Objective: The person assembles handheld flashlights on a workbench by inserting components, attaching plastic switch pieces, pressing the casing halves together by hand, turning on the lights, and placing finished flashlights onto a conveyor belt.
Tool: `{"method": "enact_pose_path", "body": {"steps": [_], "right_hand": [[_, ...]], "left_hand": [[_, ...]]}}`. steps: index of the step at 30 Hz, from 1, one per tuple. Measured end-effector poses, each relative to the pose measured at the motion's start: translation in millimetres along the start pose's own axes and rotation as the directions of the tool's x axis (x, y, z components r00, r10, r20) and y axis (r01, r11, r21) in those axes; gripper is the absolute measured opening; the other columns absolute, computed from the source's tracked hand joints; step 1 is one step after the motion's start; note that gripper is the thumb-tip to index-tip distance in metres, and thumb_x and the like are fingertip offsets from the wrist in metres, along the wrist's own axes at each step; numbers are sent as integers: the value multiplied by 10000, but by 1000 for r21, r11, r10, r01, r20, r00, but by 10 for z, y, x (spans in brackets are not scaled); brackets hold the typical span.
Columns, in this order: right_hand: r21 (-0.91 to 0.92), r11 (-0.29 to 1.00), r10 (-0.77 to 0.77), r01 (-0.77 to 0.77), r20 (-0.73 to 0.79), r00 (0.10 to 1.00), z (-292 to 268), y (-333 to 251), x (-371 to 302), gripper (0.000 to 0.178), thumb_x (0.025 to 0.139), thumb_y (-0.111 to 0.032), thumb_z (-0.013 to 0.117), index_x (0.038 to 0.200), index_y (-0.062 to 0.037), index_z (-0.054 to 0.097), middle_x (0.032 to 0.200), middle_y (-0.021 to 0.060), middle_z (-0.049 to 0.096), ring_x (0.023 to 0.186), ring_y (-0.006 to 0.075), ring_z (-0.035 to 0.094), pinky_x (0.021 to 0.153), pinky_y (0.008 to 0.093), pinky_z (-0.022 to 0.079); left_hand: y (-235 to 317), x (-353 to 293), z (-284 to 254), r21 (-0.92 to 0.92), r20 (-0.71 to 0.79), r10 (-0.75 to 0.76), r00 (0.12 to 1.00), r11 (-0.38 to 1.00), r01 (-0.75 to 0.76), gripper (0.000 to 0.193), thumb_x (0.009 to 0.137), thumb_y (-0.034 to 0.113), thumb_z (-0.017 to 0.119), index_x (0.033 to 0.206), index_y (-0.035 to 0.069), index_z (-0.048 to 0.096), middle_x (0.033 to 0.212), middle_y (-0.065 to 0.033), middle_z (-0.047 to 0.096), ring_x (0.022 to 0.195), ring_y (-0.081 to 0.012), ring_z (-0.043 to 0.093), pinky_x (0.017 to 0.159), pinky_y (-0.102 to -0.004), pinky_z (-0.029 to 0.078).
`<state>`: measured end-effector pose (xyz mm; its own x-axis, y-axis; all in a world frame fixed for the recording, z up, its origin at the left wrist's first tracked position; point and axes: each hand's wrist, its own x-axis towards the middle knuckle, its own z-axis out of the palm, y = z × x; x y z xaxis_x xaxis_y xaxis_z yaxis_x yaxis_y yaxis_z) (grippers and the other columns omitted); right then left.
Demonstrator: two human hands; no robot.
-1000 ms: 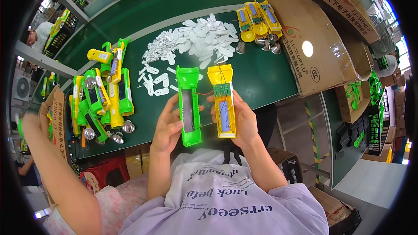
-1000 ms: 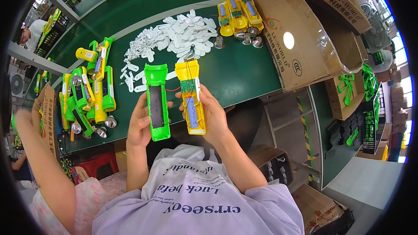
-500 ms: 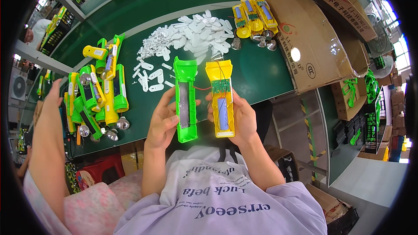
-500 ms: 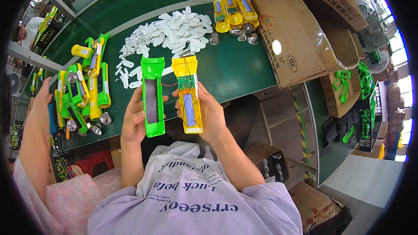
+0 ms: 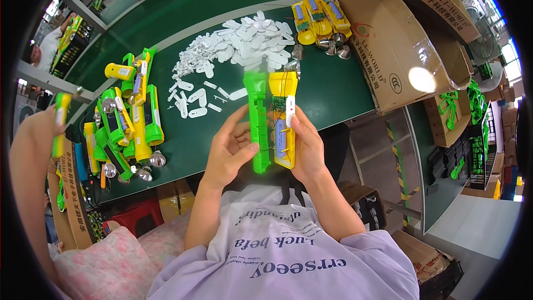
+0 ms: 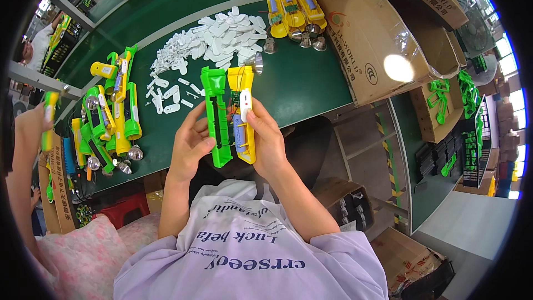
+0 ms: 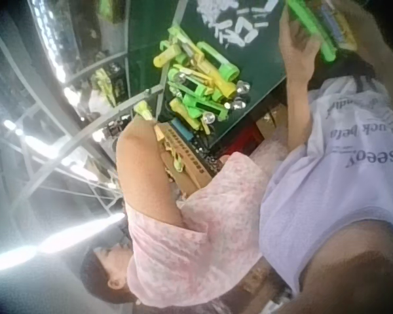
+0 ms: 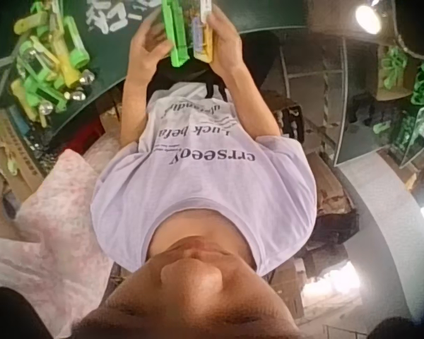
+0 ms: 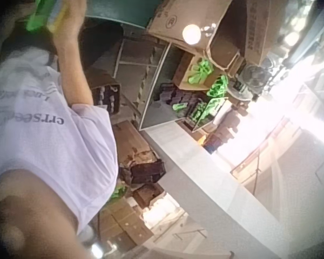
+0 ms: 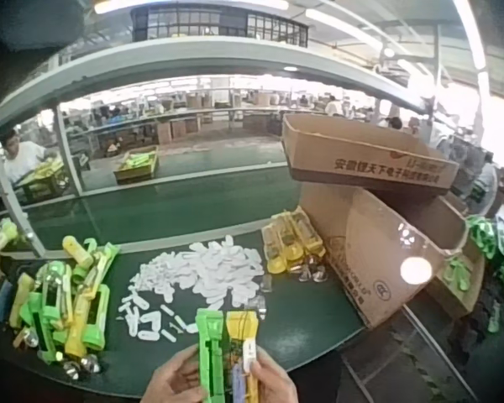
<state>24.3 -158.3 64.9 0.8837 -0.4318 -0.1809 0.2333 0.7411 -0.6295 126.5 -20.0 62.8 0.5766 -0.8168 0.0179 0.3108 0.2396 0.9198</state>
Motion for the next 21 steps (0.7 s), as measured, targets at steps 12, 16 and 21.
{"method": "enact_pose_path", "body": {"steps": [12, 16, 21], "right_hand": [[50, 998, 34, -36, 39, 999, -45, 2, -13, 455, 1007, -247, 469, 1389, -5, 417, 1189, 87, 596, 1075, 152, 596, 925, 308, 492], [66, 998, 15, -18, 58, 998, -82, 20, -19, 457, 1005, -244, 470, 1390, -4, 415, 1196, 86, 593, 1069, 144, 595, 918, 302, 492], [36, 999, -10, 8, 54, 999, -78, 24, -26, 470, 997, -235, 484, 1399, -4, 409, 1205, 89, 591, 1080, 147, 588, 935, 305, 482]], "left_hand": [[-5, -13, 22, 36, 46, 8, 999, 999, -10, 696, 839, 0, 591, 1473, -37, 304, 1328, -199, 532, 1161, -235, 579, 986, -348, 462], [-83, -24, 76, 39, -14, 39, 999, 998, -39, 671, 850, -2, 590, 1464, -38, 321, 1301, -173, 541, 1130, -212, 586, 962, -332, 467], [-144, -56, 85, 84, -46, 15, 999, 996, -11, 672, 856, 18, 599, 1466, -37, 321, 1272, -173, 554, 1133, -207, 579, 967, -326, 460]]}}
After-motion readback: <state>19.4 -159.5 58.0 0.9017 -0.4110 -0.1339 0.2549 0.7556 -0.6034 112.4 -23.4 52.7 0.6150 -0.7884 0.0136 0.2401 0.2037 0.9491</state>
